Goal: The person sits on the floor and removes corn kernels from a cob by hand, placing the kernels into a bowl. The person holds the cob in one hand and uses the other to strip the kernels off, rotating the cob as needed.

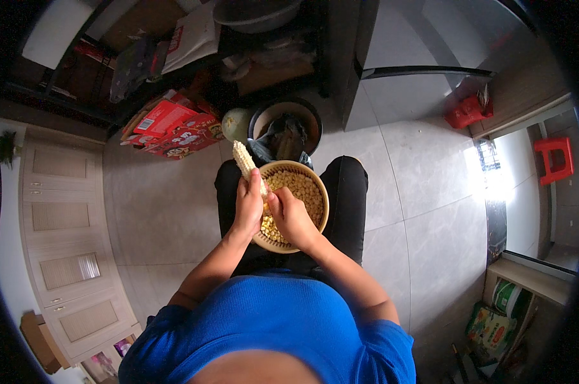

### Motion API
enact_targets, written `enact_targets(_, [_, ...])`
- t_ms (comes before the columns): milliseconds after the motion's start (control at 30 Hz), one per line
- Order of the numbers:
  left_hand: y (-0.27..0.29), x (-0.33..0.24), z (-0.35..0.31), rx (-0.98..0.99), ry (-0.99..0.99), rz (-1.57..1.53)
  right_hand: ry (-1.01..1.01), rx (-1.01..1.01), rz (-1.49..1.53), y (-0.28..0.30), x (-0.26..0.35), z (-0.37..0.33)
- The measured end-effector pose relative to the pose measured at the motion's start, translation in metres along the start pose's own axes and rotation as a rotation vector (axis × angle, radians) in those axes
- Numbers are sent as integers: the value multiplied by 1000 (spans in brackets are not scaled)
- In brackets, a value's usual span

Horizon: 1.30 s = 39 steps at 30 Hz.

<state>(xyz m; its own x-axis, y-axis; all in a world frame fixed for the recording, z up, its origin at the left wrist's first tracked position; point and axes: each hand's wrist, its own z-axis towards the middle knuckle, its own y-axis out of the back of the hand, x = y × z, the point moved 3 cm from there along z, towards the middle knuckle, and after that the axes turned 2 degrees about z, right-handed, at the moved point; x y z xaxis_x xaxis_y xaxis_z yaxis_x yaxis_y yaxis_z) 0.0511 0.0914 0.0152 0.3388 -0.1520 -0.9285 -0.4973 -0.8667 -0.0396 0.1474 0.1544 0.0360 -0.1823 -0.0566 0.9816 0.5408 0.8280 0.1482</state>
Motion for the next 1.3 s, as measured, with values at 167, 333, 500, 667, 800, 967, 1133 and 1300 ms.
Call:
enact_targets(167, [-5, -3, -6, -35, 34, 8, 232, -124, -108, -3, -16, 0])
enact_targets(333, [-4, -8, 2, 35, 18, 18, -97, 36, 208, 2, -16, 2])
enact_targets(500, [-4, -6, 3, 82, -18, 131, -60, 115, 60, 6, -5, 4])
enact_targets(667, [-4, -4, 3, 102, 98, -48, 23, 30, 18, 0, -23, 3])
enact_targets(800, [-4, -14, 8, 133, 79, -75, -81, 68, 253, 1, -18, 4])
enact_targets(967, [-2, -20, 9, 127, 81, -57, 17, -9, 308, -2, -15, 7])
enact_targets(1133, [-4, -22, 7, 173, 172, -152, 12, -21, 255, 5, -6, 7])
enact_targets(1300, [-2, -20, 9, 177, 245, -214, 72, -29, 170, 14, 5, 5])
